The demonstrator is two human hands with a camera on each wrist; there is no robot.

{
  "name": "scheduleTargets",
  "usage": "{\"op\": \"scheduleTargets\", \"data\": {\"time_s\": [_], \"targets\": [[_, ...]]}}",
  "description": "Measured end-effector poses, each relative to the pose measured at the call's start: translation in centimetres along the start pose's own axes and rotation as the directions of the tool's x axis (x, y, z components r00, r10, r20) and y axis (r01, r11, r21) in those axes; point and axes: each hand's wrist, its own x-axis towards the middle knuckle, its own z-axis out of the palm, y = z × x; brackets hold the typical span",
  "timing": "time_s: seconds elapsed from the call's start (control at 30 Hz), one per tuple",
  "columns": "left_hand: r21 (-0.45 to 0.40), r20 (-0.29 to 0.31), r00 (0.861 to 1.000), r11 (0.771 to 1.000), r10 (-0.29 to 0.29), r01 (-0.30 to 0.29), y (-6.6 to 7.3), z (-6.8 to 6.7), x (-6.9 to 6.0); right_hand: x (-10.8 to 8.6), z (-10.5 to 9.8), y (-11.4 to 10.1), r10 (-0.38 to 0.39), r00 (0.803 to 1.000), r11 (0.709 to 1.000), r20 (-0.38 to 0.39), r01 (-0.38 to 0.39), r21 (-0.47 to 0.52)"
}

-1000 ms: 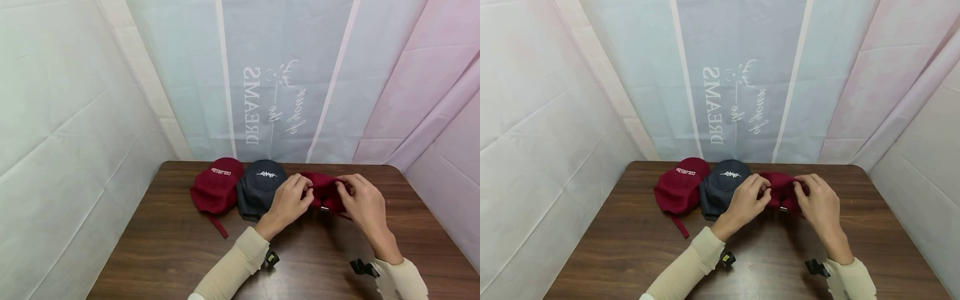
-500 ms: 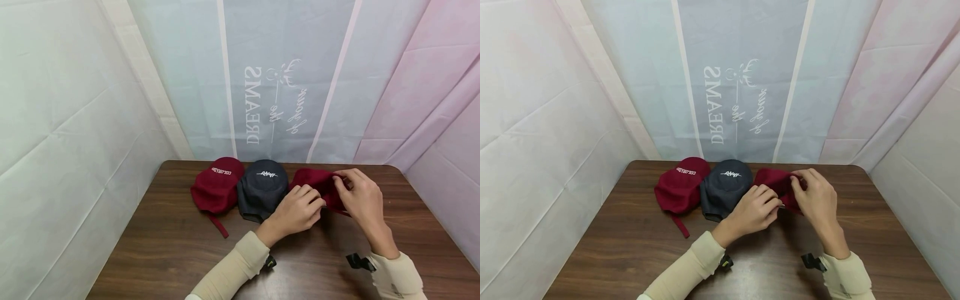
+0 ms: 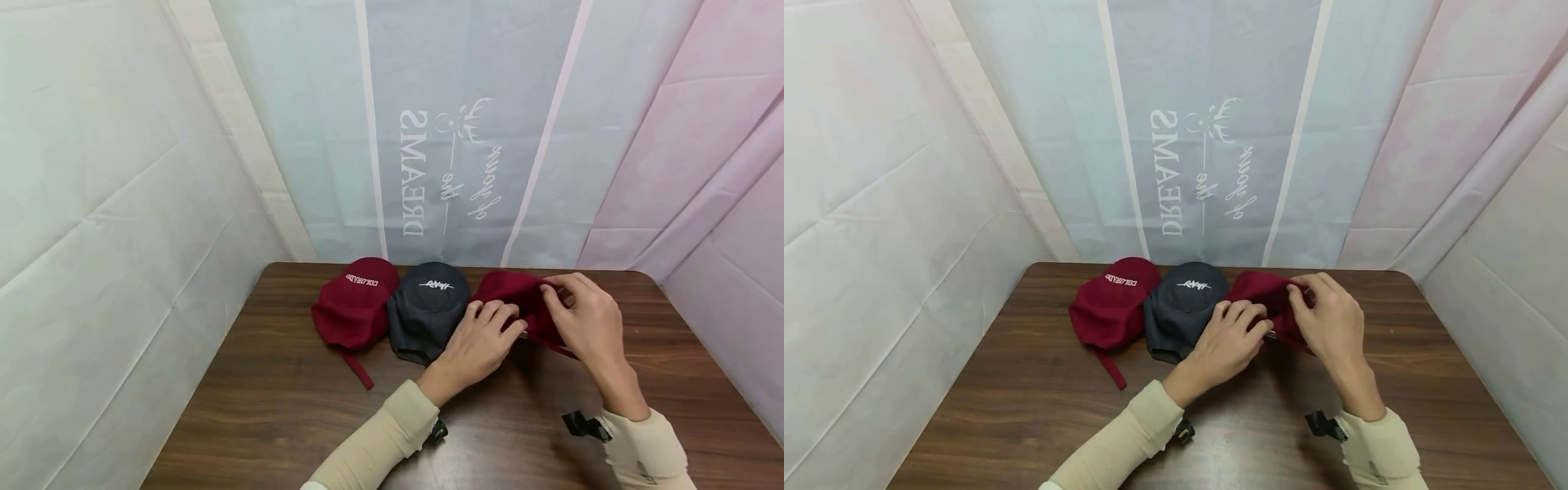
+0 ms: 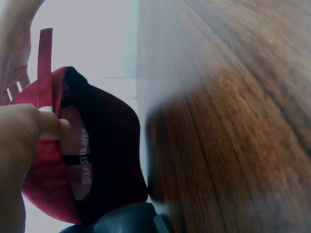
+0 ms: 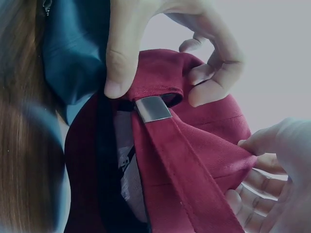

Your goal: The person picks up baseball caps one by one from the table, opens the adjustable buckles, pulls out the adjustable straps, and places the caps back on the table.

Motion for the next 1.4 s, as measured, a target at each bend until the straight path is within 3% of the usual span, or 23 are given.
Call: {"op": "scheduleTargets", "data": {"time_s": [0.27,0.5,0.67,1.0,1.23,1.4], "targets": [[0.032,-0.023,1.000,0.999,-0.018,0.018,-0.1,0.0,-0.1,0.0,-0.2,-0.2,0.005,1.000,1.000,0.011,-0.005,0.002],[0.059,0.033,0.999,0.998,-0.025,0.023,0.3,0.4,-0.3,-0.1,-0.3,-0.3,0.008,1.000,1.000,0.025,-0.008,0.010],[0.078,0.004,0.999,0.996,-0.043,0.043,0.5,0.6,-0.4,-0.3,-0.3,-0.3,0.009,1.000,1.000,0.029,-0.009,0.014],[-0.090,-0.088,0.991,0.991,-0.104,0.096,-0.2,0.2,-0.2,-0.4,-0.6,-0.1,0.011,0.999,0.999,0.046,-0.013,0.041],[-0.231,-0.130,0.974,0.961,-0.184,0.151,-0.9,-0.4,0.1,-0.5,-1.0,0.0,-0.011,0.997,0.992,0.072,0.001,0.128],[-0.277,-0.139,0.969,0.948,-0.204,0.160,-1.5,-0.9,0.3,-0.4,-1.3,0.0,0.020,0.997,0.981,0.070,-0.033,0.189]]}}
